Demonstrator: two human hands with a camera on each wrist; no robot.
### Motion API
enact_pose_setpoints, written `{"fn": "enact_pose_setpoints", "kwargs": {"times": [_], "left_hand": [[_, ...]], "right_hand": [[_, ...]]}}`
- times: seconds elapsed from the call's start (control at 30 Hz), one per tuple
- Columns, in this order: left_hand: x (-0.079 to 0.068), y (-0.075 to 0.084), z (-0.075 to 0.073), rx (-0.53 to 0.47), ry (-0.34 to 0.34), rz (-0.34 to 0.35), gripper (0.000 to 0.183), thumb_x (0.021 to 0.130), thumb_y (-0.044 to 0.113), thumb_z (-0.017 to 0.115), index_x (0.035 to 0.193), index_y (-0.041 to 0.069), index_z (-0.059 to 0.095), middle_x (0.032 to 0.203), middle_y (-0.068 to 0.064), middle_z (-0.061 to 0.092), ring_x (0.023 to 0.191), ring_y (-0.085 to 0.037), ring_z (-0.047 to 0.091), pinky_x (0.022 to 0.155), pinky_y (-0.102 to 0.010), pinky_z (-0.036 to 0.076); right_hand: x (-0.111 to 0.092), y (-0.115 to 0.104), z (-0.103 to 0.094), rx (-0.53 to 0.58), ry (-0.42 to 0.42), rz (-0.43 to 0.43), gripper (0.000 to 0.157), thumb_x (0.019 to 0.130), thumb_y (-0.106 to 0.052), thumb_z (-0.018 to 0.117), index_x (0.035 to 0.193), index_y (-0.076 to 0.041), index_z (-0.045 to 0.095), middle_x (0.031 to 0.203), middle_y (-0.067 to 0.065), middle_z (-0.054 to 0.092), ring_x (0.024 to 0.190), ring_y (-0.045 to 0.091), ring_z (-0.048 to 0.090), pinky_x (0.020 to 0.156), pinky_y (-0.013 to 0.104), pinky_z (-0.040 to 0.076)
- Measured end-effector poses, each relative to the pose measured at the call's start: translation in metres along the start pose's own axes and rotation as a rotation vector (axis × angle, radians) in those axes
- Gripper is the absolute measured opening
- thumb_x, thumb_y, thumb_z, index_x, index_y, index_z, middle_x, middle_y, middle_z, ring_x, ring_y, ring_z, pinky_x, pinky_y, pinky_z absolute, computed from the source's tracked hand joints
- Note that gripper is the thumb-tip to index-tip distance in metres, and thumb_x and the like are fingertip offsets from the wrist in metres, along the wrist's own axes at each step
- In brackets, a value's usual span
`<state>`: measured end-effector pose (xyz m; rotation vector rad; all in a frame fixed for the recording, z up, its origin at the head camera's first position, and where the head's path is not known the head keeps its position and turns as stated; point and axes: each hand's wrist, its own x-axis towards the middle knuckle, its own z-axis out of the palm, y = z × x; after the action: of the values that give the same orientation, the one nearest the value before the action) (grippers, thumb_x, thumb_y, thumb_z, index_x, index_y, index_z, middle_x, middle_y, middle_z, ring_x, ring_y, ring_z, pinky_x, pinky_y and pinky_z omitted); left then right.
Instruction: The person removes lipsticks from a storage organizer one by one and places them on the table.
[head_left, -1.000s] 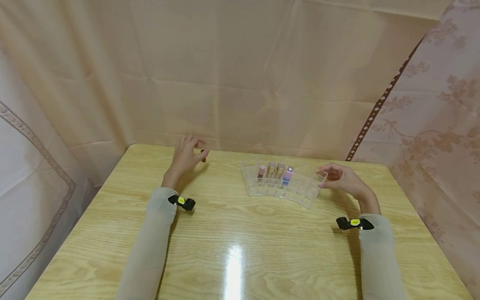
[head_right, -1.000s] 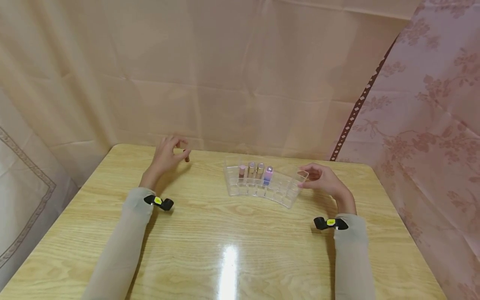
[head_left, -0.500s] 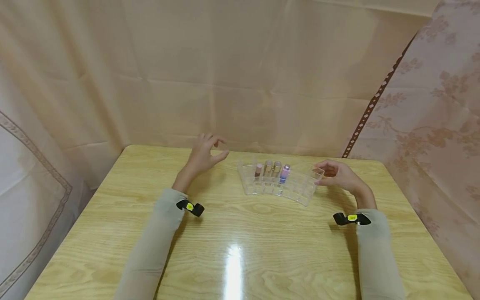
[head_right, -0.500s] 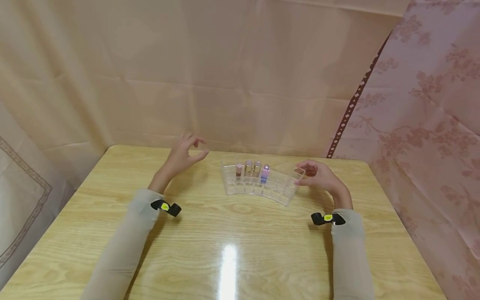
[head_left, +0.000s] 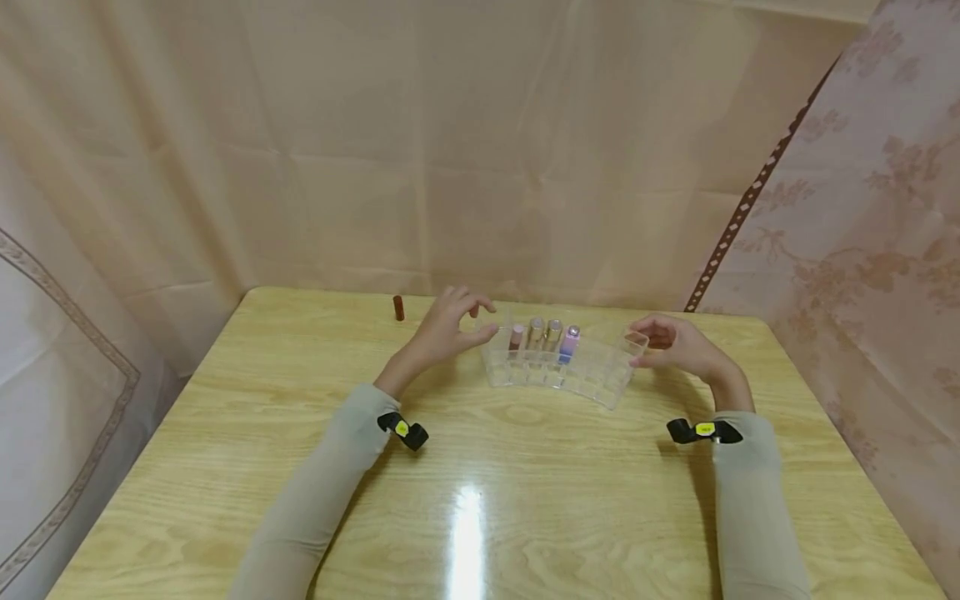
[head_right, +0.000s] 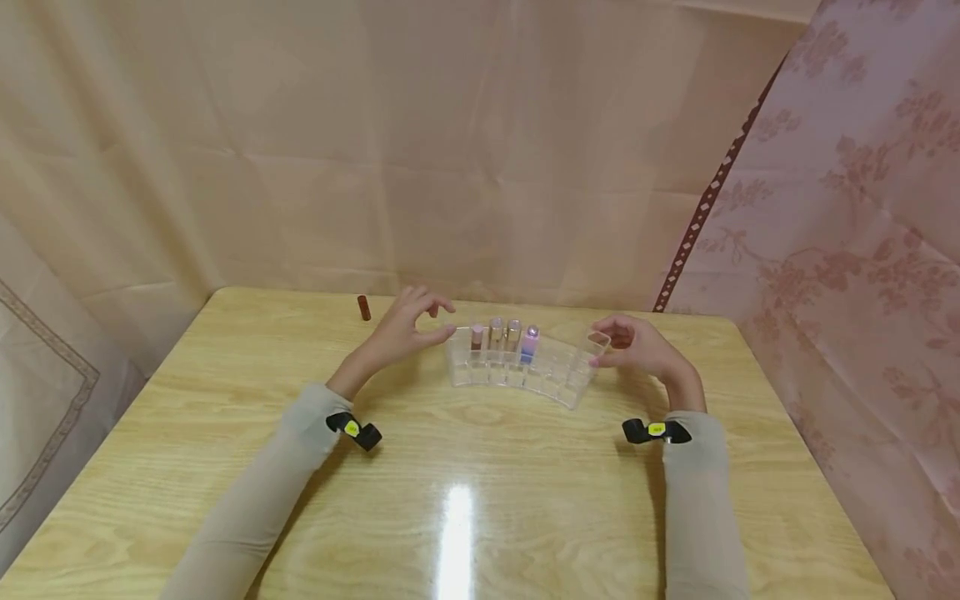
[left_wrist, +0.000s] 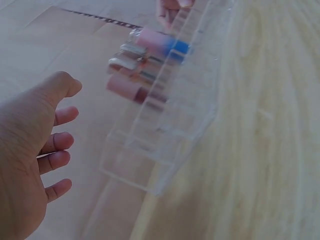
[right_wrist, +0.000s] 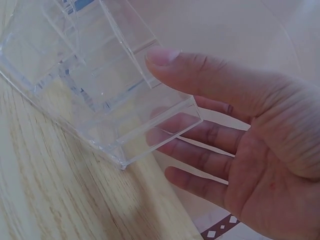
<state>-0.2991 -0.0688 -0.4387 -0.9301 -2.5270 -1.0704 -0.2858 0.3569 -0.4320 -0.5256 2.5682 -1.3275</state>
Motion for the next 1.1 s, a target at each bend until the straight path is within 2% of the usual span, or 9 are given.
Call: {"fn": "enact_pose_setpoints", "kwargs": {"times": [0.17, 0.33, 0.47, 0.7, 0.87, 1.1], "left_hand": [[0.001, 0.002, 0.012, 0.010, -0.021, 0.029, 0.027, 0.093, 0.030, 0.075, 0.112, 0.012, 0.067, 0.097, -0.013, 0.057, 0.091, -0.022, 0.041, 0.080, -0.035, 0.032], [0.005, 0.005, 0.018, 0.020, -0.020, 0.039, 0.030, 0.093, 0.030, 0.075, 0.115, 0.010, 0.068, 0.099, -0.013, 0.058, 0.091, -0.022, 0.042, 0.081, -0.035, 0.033], [0.007, 0.008, 0.019, 0.012, -0.019, 0.031, 0.030, 0.093, 0.030, 0.075, 0.114, 0.011, 0.068, 0.100, -0.016, 0.059, 0.091, -0.022, 0.042, 0.080, -0.035, 0.033], [0.016, 0.010, 0.024, 0.005, -0.023, 0.034, 0.033, 0.090, 0.032, 0.078, 0.114, 0.010, 0.068, 0.096, -0.005, 0.055, 0.092, -0.021, 0.043, 0.081, -0.034, 0.033], [0.020, 0.007, 0.028, -0.016, -0.030, 0.040, 0.032, 0.090, 0.031, 0.078, 0.114, 0.012, 0.068, 0.099, -0.013, 0.058, 0.093, -0.023, 0.045, 0.082, -0.034, 0.033], [0.019, 0.007, 0.034, 0.003, -0.042, 0.061, 0.029, 0.087, 0.028, 0.080, 0.109, 0.014, 0.067, 0.099, -0.014, 0.060, 0.092, -0.021, 0.044, 0.081, -0.034, 0.032]], "right_hand": [[0.000, -0.001, -0.003, 0.003, -0.012, -0.021, 0.054, 0.084, -0.008, 0.082, 0.130, 0.007, 0.056, 0.129, 0.020, 0.066, 0.111, 0.005, 0.065, 0.089, 0.015, 0.050], [0.001, -0.004, -0.007, -0.015, -0.014, -0.010, 0.052, 0.085, -0.007, 0.082, 0.130, 0.004, 0.058, 0.129, 0.014, 0.067, 0.112, 0.003, 0.064, 0.094, 0.012, 0.045], [0.002, -0.007, -0.008, -0.035, -0.017, 0.019, 0.051, 0.085, -0.011, 0.082, 0.130, 0.001, 0.060, 0.130, 0.016, 0.067, 0.112, 0.004, 0.063, 0.096, 0.012, 0.042], [0.008, -0.007, -0.007, -0.054, -0.029, 0.044, 0.049, 0.084, -0.010, 0.083, 0.126, 0.001, 0.062, 0.131, 0.023, 0.065, 0.110, 0.001, 0.063, 0.095, 0.014, 0.044], [0.010, -0.009, -0.009, -0.041, -0.036, 0.070, 0.049, 0.082, -0.010, 0.085, 0.124, 0.002, 0.062, 0.132, 0.024, 0.065, 0.109, -0.001, 0.063, 0.095, 0.016, 0.044], [0.008, -0.010, -0.009, -0.060, -0.042, 0.085, 0.049, 0.080, -0.011, 0.086, 0.121, 0.002, 0.062, 0.128, 0.022, 0.067, 0.107, 0.001, 0.064, 0.093, 0.016, 0.045]]}}
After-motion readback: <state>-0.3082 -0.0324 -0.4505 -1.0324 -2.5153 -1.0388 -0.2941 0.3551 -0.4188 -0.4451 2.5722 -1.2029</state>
